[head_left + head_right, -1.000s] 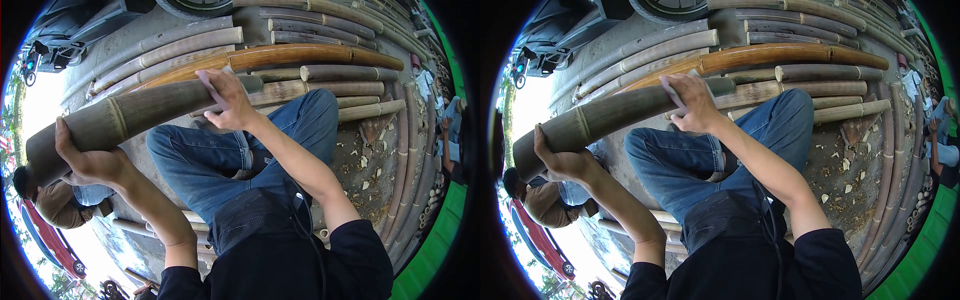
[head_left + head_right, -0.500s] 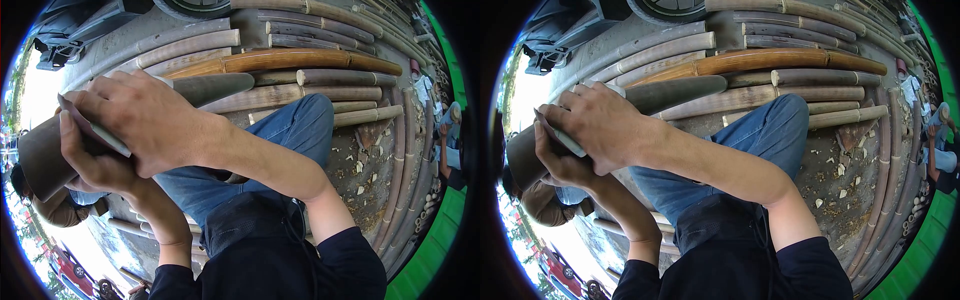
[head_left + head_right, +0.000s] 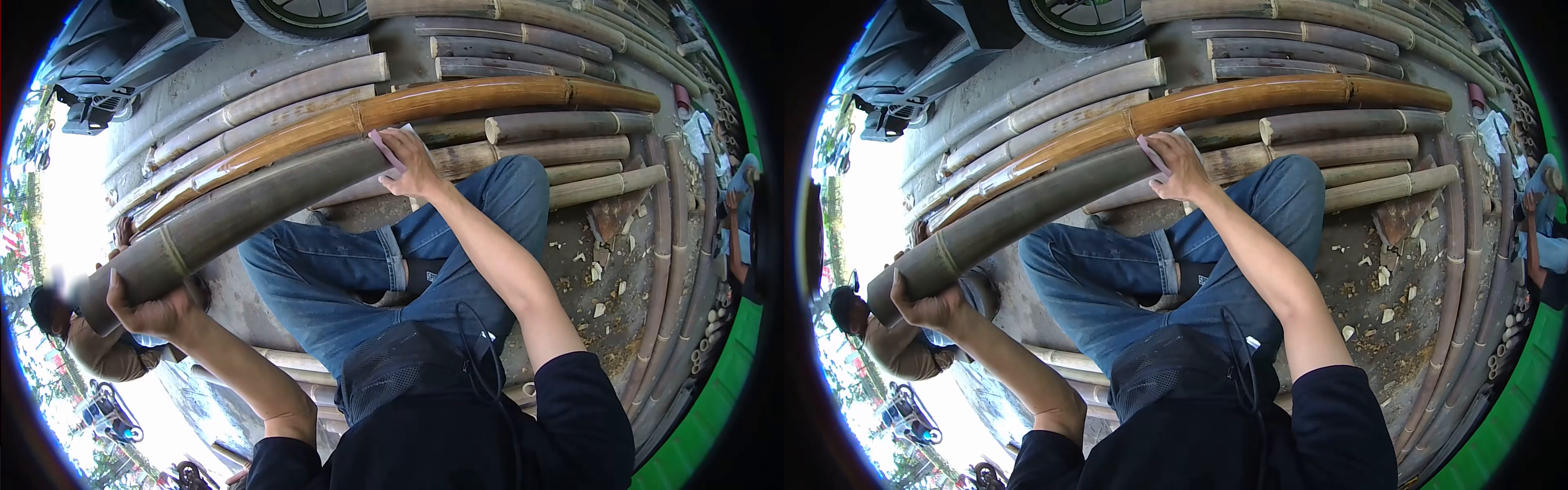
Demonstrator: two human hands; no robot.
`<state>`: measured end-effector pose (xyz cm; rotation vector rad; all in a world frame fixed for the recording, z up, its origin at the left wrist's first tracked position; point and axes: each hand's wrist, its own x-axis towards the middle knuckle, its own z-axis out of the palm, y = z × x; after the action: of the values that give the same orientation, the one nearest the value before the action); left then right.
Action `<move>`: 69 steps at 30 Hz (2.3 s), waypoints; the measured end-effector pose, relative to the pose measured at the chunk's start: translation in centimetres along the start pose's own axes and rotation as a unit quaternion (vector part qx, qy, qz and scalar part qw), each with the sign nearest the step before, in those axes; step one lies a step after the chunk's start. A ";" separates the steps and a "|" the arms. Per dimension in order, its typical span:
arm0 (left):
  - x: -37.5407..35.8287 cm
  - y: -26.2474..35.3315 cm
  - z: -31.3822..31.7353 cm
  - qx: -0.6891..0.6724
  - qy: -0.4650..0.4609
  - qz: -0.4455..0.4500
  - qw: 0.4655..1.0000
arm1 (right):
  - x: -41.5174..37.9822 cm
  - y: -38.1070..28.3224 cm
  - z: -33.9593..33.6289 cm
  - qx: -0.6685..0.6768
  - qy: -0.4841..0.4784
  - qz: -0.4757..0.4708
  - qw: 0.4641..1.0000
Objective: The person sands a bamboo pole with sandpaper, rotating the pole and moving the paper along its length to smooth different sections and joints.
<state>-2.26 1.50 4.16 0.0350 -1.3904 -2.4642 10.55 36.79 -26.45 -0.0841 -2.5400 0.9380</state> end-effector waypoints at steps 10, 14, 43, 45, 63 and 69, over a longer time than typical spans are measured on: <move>-2.5 5.0 -0.6 -0.073 -0.161 -0.013 0.984 | -2.1 1.7 1.5 0.058 -0.169 0.069 0.981; -1.0 3.7 0.3 -0.160 -0.458 0.044 0.874 | -1.4 2.6 0.9 0.091 -0.235 0.105 0.962; -2.0 3.2 1.6 0.095 0.016 0.046 0.994 | 7.3 -17.8 -0.3 0.159 0.010 -0.086 0.983; -1.2 2.6 -0.5 0.096 0.011 0.049 0.994 | 4.4 -10.5 2.2 0.111 -0.022 -0.047 0.993; 4.9 -0.9 -9.8 0.159 0.111 0.017 0.981 | 1.4 -3.2 5.5 0.022 -0.108 0.153 0.982; 7.1 -2.3 -15.0 0.126 0.145 0.003 0.981 | -0.2 -0.2 6.8 0.062 -0.050 0.105 0.991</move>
<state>-7.03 -11.90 -4.77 0.4281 -1.5513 -2.1555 7.90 32.50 -31.02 -0.2794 -2.5928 1.2078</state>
